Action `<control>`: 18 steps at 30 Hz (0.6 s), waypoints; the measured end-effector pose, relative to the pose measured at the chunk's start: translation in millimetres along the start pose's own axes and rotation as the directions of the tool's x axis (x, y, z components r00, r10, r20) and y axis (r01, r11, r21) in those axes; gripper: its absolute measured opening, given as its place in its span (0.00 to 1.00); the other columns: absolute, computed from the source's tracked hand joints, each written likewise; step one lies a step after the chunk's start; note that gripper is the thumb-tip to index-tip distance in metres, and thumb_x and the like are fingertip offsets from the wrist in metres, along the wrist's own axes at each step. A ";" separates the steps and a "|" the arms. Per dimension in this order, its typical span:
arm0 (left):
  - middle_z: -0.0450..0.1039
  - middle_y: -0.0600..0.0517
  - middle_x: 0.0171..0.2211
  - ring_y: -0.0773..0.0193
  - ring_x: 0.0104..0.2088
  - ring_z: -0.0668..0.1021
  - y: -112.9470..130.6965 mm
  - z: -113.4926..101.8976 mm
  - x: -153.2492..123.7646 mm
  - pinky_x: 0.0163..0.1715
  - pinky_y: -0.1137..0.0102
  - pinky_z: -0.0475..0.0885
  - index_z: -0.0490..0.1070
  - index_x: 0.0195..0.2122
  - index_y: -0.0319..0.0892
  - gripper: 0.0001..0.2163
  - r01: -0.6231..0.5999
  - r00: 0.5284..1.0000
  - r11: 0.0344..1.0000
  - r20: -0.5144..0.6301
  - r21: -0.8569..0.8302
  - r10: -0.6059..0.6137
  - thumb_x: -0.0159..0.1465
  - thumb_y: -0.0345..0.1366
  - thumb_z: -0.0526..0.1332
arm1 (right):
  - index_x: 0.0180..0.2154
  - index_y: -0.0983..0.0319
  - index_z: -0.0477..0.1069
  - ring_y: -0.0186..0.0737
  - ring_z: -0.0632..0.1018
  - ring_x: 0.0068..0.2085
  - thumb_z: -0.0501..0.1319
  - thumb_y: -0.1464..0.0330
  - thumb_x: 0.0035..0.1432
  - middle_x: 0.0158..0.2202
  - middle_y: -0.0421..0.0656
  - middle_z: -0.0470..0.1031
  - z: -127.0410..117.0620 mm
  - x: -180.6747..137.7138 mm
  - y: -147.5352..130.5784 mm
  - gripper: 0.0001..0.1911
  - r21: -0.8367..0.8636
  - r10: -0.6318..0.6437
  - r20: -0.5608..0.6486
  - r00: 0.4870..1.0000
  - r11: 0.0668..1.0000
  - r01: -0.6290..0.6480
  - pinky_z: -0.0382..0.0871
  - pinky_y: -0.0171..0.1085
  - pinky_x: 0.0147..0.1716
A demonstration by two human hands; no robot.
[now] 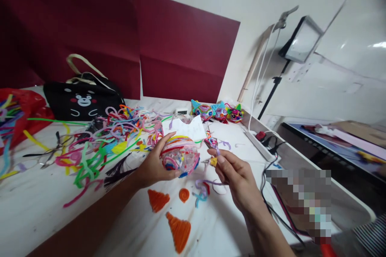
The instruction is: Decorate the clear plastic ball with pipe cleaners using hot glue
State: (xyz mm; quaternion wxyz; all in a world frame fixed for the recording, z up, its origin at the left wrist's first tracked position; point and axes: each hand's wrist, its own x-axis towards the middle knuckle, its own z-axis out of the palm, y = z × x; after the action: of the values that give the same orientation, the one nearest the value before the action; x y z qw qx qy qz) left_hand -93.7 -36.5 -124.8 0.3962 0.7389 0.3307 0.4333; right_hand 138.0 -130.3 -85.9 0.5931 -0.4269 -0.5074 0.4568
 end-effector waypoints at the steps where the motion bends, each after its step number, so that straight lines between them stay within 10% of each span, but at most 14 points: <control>1: 0.62 0.39 0.65 0.41 0.65 0.67 -0.5 0.0 -0.1 0.65 0.54 0.64 0.49 0.70 0.43 0.52 -0.003 1.000 1.000 0.002 -0.002 0.003 0.47 0.41 0.75 | 0.46 0.64 0.78 0.28 0.56 0.21 0.65 0.53 0.61 0.18 0.31 0.56 -0.6 0.7 1.7 0.22 0.007 0.005 -0.009 1.000 1.000 -0.005 0.45 0.32 0.21; 10: 0.65 0.40 0.65 0.39 0.66 0.67 2.0 -0.7 1.2 0.60 0.56 0.70 0.49 0.70 0.46 0.54 0.084 0.996 0.986 -0.016 -0.145 -0.087 0.45 0.44 0.77 | 0.38 0.62 0.75 0.28 0.51 0.19 0.64 0.54 0.61 0.17 0.29 0.50 -10.9 -3.0 10.1 0.17 0.061 -0.042 -0.127 0.991 0.997 0.050 0.44 0.31 0.20; 18: 0.64 0.39 0.65 0.38 0.65 0.67 0.6 -2.4 2.6 0.61 0.54 0.68 0.51 0.69 0.46 0.54 0.126 0.988 0.970 -0.061 -0.207 -0.141 0.43 0.43 0.78 | 0.45 0.59 0.72 0.29 0.58 0.20 0.64 0.53 0.63 0.17 0.32 0.63 -26.4 -32.8 14.2 0.17 0.065 0.081 -0.120 0.989 0.995 -0.073 0.49 0.30 0.21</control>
State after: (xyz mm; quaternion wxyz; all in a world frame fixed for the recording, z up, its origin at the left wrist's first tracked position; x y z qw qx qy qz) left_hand -94.7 -33.9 -122.5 0.4848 0.6540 0.3484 0.4646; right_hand 160.4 -160.4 -109.8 0.6177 -0.4553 -0.4390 0.4674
